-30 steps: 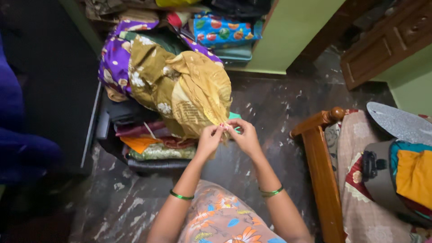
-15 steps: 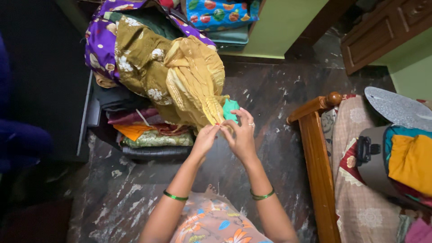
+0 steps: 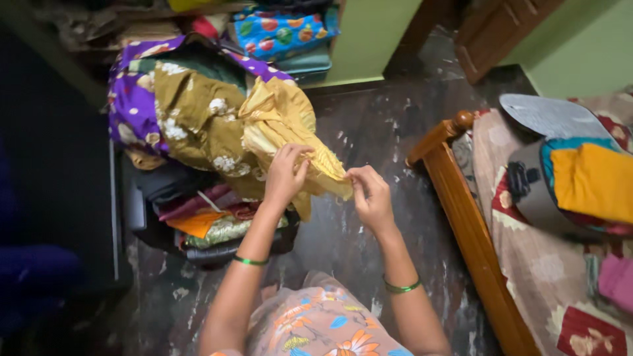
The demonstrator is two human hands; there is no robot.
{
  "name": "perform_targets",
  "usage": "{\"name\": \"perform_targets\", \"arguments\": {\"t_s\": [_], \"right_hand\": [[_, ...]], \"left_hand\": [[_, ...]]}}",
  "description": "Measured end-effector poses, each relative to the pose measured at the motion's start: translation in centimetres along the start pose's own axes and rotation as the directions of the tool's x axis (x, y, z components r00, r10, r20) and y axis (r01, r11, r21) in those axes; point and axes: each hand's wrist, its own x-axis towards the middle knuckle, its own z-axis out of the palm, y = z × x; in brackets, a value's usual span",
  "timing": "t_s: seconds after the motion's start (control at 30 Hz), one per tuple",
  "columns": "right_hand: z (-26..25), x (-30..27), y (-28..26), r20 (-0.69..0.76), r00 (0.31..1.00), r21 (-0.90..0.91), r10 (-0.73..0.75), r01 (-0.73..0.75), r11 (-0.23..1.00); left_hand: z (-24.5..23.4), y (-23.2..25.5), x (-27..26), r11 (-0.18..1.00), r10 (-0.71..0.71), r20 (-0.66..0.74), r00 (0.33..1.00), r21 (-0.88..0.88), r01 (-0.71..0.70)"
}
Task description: The person folds several pieces of clothing by hand and places them on a stack.
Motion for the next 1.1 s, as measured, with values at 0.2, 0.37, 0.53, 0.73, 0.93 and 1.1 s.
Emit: {"name": "perform_targets", "arguments": {"t_s": [0.2, 0.37, 0.53, 0.73, 0.93, 1.1], "right_hand": [[-1.6, -2.0, -1.3, -0.130, 0.990, -0.098, 0.056, -0.069, 0.993], [-3.3, -5.5, -0.7, -0.266, 0.953, -0.118, 0.142, -0.179, 0.977], [-4.7, -9.0, 1.0, -0.347, 0.882, 0.245, 0.319, -0.243, 0.939], [-8.9, -9.6, 1.3, -0.176, 0.867, 0.353, 0.466, -0.386, 0.852], [-13.5, -9.3, 1.6, 0.205, 0.902, 0.289, 0.381, -0.428, 0.857], [-17.5, -10.0, 1.7, 0.238, 0.910, 0.272, 0.340, -0.398, 0.876]], "left_hand": [[1.2, -1.4, 1.8, 0.958, 0.148, 0.233, 0.961, 0.208, -0.198], [2.6, -1.3, 2.2, 0.978, 0.185, 0.277, 0.943, -0.147, -0.149], [6.6, 0.0, 0.3, 0.928, 0.238, 0.530, 0.814, -0.373, -0.029], [11.4, 1.7, -6.3, 0.910, 0.193, 0.762, 0.618, -0.374, 0.178], [14.5, 6.4, -11.8, 0.800, 0.081, 0.750, 0.657, -0.442, 0.405], [16.4, 9.8, -14.0, 0.862, 0.160, 0.527, 0.834, -0.487, 0.143]]}}
